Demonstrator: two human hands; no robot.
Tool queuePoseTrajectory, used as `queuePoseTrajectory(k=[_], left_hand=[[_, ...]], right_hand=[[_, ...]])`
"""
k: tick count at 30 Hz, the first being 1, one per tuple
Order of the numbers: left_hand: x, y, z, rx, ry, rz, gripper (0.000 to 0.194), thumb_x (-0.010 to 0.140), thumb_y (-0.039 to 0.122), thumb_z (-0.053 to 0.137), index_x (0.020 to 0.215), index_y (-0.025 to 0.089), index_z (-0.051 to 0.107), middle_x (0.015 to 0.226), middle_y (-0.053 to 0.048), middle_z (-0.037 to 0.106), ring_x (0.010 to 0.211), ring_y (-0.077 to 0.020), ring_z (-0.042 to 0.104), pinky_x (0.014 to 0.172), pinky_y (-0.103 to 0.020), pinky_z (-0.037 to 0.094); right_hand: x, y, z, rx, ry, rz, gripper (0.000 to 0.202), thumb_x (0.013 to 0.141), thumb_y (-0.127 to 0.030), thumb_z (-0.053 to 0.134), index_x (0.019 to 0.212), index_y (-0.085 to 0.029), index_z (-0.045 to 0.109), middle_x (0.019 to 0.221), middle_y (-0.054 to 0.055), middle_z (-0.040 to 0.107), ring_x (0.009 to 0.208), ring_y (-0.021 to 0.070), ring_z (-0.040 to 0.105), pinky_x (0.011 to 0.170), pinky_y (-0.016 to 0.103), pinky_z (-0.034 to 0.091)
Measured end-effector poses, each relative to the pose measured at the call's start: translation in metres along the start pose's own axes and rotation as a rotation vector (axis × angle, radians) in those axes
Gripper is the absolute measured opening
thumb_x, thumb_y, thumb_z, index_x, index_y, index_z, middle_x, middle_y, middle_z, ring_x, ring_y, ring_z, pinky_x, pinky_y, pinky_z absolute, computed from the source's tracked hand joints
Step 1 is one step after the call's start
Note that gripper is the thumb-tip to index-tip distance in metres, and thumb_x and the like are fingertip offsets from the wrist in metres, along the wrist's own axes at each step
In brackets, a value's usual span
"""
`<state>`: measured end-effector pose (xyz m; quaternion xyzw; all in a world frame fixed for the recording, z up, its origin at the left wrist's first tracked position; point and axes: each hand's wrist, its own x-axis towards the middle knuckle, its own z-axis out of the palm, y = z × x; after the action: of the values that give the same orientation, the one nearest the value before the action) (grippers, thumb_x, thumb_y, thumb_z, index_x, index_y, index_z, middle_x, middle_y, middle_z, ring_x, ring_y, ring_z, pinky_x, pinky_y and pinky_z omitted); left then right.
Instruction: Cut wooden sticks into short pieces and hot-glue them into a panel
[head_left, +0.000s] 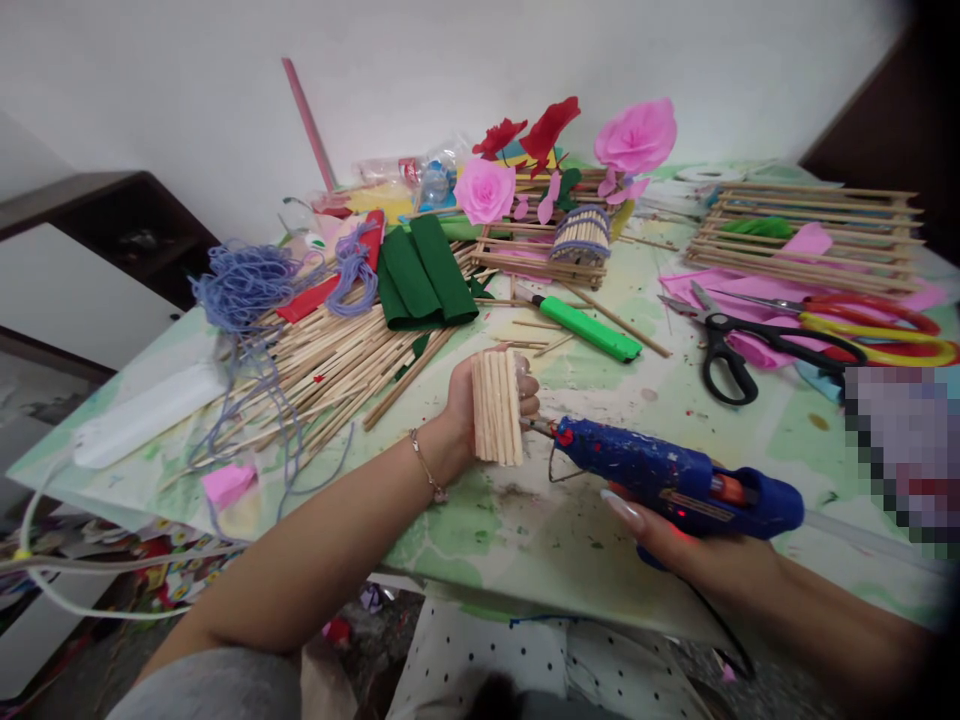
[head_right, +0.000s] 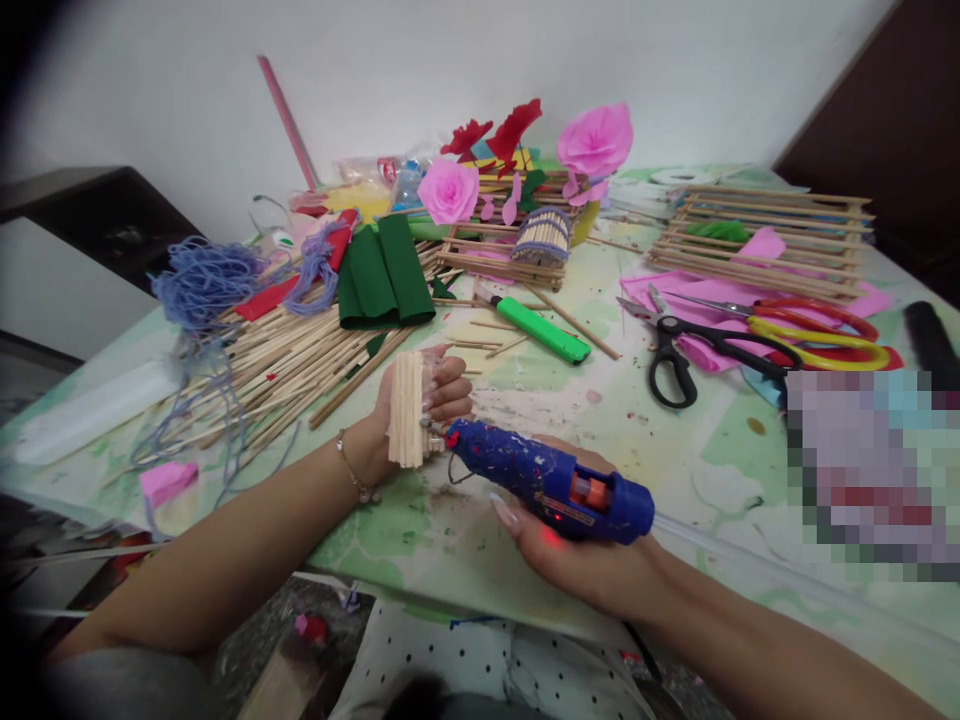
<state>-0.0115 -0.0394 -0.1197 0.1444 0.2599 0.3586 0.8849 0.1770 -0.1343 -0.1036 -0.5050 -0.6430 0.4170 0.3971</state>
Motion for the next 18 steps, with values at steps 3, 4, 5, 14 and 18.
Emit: queuePoseTrajectory(k=[3, 4, 5, 14, 18], left_hand=[[-0.0006, 0.0003, 0.0026, 0.002, 0.008, 0.011, 0.057, 0.095, 0.038, 0.012, 0.047, 0.019, 0.035, 0.039, 0.003, 0.022, 0.030, -0.0089, 0.021, 0.035, -0.022, 0.023], [-0.0007, 0.0004, 0.0031, 0.003, 0.007, 0.013, 0.057, 0.095, 0.038, 0.012, 0.047, 0.019, 0.035, 0.039, 0.003, 0.022, 0.030, -0.0086, 0.020, 0.035, -0.022, 0.023], [-0.0008, 0.0005, 0.0033, 0.005, 0.001, 0.018, 0.058, 0.095, 0.038, 0.011, 0.046, 0.019, 0.035, 0.038, 0.003, 0.022, 0.030, -0.0085, 0.019, 0.035, -0.022, 0.022], [-0.0033, 0.0024, 0.0020, 0.012, -0.057, 0.045, 0.060, 0.096, 0.039, 0.008, 0.046, 0.019, 0.033, 0.036, 0.003, 0.024, 0.028, -0.0085, 0.023, 0.034, -0.022, 0.020], [-0.0053, 0.0041, 0.0030, 0.015, -0.054, 0.062, 0.060, 0.096, 0.036, 0.007, 0.046, 0.018, 0.035, 0.036, 0.002, 0.024, 0.027, -0.0092, 0.025, 0.034, -0.022, 0.021]], right_hand=[[-0.0005, 0.0021, -0.0010, -0.052, -0.081, -0.066, 0.014, 0.071, -0.033, 0.067, 0.083, -0.027, 0.071, 0.083, 0.001, 0.073, 0.077, 0.0228, 0.070, 0.083, 0.035, 0.059], [-0.0006, 0.0025, -0.0011, -0.059, -0.080, -0.073, 0.012, 0.072, -0.033, 0.066, 0.081, -0.027, 0.070, 0.081, 0.001, 0.073, 0.075, 0.0221, 0.070, 0.081, 0.034, 0.059], [-0.0007, 0.0026, -0.0012, -0.065, -0.078, -0.081, 0.009, 0.072, -0.032, 0.066, 0.078, -0.027, 0.069, 0.076, 0.001, 0.071, 0.072, 0.0215, 0.069, 0.078, 0.033, 0.060], [0.0002, -0.0030, -0.0004, -0.107, -0.113, -0.148, 0.008, 0.074, -0.028, 0.060, 0.068, -0.025, 0.056, 0.065, -0.001, 0.064, 0.058, 0.0171, 0.063, 0.059, 0.027, 0.057], [0.0001, -0.0014, 0.0002, -0.151, -0.151, -0.185, 0.009, 0.076, -0.025, 0.055, 0.068, -0.024, 0.054, 0.062, -0.002, 0.060, 0.054, 0.0149, 0.058, 0.052, 0.025, 0.054]])
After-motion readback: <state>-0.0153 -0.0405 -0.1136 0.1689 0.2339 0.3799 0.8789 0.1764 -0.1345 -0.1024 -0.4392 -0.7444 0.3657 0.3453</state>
